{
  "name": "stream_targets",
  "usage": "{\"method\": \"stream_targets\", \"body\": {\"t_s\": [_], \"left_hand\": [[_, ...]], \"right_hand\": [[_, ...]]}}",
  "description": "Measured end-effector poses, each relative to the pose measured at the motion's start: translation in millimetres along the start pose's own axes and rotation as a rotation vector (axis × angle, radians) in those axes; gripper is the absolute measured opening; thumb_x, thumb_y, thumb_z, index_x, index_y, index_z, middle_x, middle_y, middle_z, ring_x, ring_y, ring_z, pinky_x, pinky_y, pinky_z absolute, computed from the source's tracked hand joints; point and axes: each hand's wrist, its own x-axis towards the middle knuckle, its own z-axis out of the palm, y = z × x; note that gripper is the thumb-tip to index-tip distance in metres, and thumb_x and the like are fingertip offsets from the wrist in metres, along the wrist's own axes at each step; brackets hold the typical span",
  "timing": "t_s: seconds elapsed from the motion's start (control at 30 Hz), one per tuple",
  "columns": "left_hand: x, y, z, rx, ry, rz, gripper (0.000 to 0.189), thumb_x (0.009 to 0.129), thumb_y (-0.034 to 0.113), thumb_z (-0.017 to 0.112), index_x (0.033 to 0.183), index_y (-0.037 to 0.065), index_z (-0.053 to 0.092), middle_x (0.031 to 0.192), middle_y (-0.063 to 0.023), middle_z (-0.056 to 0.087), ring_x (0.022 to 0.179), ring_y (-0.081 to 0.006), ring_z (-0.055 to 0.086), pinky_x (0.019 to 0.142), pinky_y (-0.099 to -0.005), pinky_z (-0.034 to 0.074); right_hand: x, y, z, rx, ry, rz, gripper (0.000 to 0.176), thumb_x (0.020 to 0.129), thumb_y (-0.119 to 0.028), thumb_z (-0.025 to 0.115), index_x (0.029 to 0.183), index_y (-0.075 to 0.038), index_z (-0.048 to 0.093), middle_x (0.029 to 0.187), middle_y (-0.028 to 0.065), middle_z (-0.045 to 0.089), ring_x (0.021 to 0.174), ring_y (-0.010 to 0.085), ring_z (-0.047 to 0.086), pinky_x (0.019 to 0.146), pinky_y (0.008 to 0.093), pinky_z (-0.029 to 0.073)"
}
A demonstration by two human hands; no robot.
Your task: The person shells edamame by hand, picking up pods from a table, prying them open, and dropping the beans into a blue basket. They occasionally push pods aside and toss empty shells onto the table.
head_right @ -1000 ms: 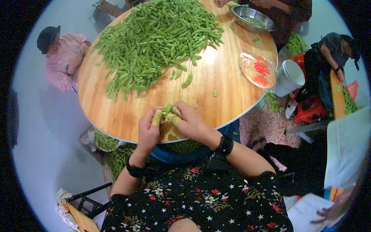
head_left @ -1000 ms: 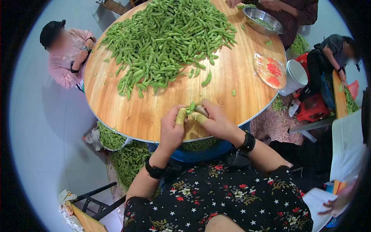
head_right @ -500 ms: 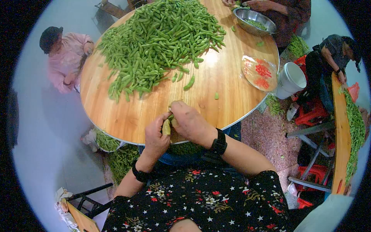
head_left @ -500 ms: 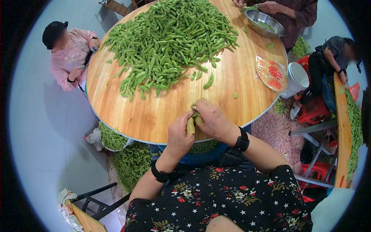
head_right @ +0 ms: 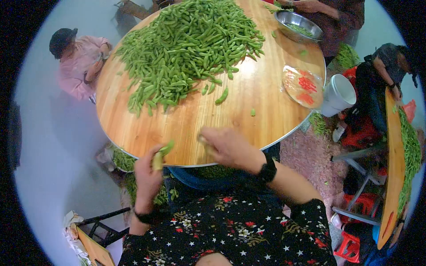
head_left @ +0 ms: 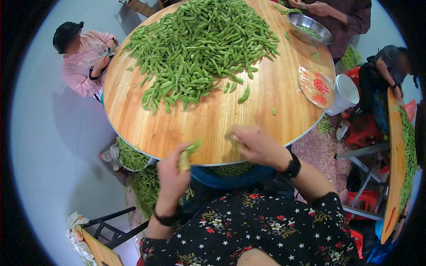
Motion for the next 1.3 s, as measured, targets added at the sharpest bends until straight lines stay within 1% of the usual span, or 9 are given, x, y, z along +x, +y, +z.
{"method": "stream_targets", "body": {"t_s": [0.13, 0.57, 0.67, 0.87, 0.93, 0.97, 1.03, 1.13, 1.3], "left_hand": [[-9, -20, -54, 0.575, -0.041, 0.102, 0.023, 0.081, 0.003, 0.058, 0.103, 0.002, 0.060, 0.103, -0.0189, 0.058, 0.099, -0.0359, 0.056, 0.085, -0.0429, 0.045], [195, -76, -16, 0.601, 0.054, 0.445, 0.025, 0.081, 0.009, 0.059, 0.105, 0.005, 0.064, 0.106, -0.0143, 0.061, 0.097, -0.0343, 0.059, 0.081, -0.0409, 0.048], [197, -78, -15, 0.660, -0.049, 0.352, 0.028, 0.078, 0.005, 0.060, 0.106, 0.007, 0.064, 0.107, -0.0137, 0.061, 0.095, -0.0337, 0.060, 0.080, -0.0395, 0.049], [135, -41, -10, 0.520, 0.064, 0.386, 0.034, 0.083, 0.008, 0.058, 0.116, 0.009, 0.062, 0.104, -0.0143, 0.062, 0.092, -0.0344, 0.060, 0.076, -0.0403, 0.049], [114, -27, 0, 0.204, -0.035, 0.469, 0.035, 0.089, 0.010, 0.054, 0.123, 0.009, 0.059, 0.096, -0.0126, 0.064, 0.080, -0.0257, 0.062, 0.068, -0.0351, 0.048], [99, -15, 3, 0.196, -0.040, 0.472, 0.035, 0.089, 0.010, 0.054, 0.123, 0.009, 0.059, 0.096, -0.0126, 0.064, 0.080, -0.0257, 0.062, 0.068, -0.0351, 0.048], [69, 13, 7, -0.215, -0.339, -0.045, 0.035, 0.092, 0.009, 0.052, 0.127, 0.006, 0.056, 0.090, -0.0080, 0.064, 0.071, -0.0146, 0.058, 0.064, -0.0275, 0.046], [47, 12, 26, -0.494, -0.361, -0.086, 0.035, 0.094, 0.011, 0.053, 0.129, 0.008, 0.056, 0.080, 0.0013, 0.056, 0.064, -0.0034, 0.045, 0.055, -0.0190, 0.039], [39, 10, 43, -0.388, -0.277, 0.110, 0.035, 0.091, 0.006, 0.053, 0.125, 0.003, 0.057, 0.087, -0.0064, 0.065, 0.070, -0.0120, 0.056, 0.066, -0.0242, 0.047]], "right_hand": [[-19, -25, -1, 0.342, -0.279, -0.085, 0.011, 0.082, -0.007, 0.054, 0.091, -0.003, 0.050, 0.072, 0.0199, 0.054, 0.073, 0.0407, 0.057, 0.062, 0.0467, 0.044], [-30, -20, 0, 0.261, -0.411, -0.135, 0.013, 0.072, -0.003, 0.055, 0.083, -0.002, 0.049, 0.068, 0.0207, 0.051, 0.071, 0.0417, 0.056, 0.061, 0.0484, 0.042], [-31, -18, -2, 0.267, -0.514, -0.116, 0.027, 0.071, 0.000, 0.056, 0.098, -0.002, 0.052, 0.090, 0.0163, 0.056, 0.085, 0.0379, 0.057, 0.070, 0.0435, 0.046], [-23, -27, -7, 0.400, -0.481, 0.025, 0.018, 0.092, -0.013, 0.049, 0.107, -0.002, 0.050, 0.099, 0.0171, 0.058, 0.091, 0.0357, 0.059, 0.078, 0.0395, 0.047], [-18, -32, -8, 0.446, -0.227, 0.155, 0.023, 0.097, -0.022, 0.042, 0.097, 0.000, 0.048, 0.083, 0.0225, 0.057, 0.082, 0.0411, 0.059, 0.074, 0.0457, 0.046], [-18, -18, 4, 0.441, -0.111, 0.075, 0.025, 0.098, -0.025, 0.042, 0.098, -0.001, 0.049, 0.084, 0.0172, 0.058, 0.072, 0.0321, 0.062, 0.066, 0.0410, 0.050], [-12, -16, 0, 0.673, -0.119, 0.295, 0.024, 0.098, -0.026, 0.043, 0.098, -0.002, 0.049, 0.082, 0.0134, 0.058, 0.065, 0.0250, 0.061, 0.058, 0.0360, 0.049], [-8, -19, 6, 1.011, 0.021, 0.508, 0.022, 0.098, -0.026, 0.045, 0.095, -0.005, 0.051, 0.075, 0.0045, 0.058, 0.049, 0.0091, 0.053, 0.041, 0.0226, 0.041], [-6, -19, 3, 1.027, -0.091, 0.515, 0.017, 0.097, -0.019, 0.043, 0.093, -0.005, 0.050, 0.068, 0.0033, 0.054, 0.045, 0.0102, 0.049, 0.038, 0.0241, 0.037]]}}
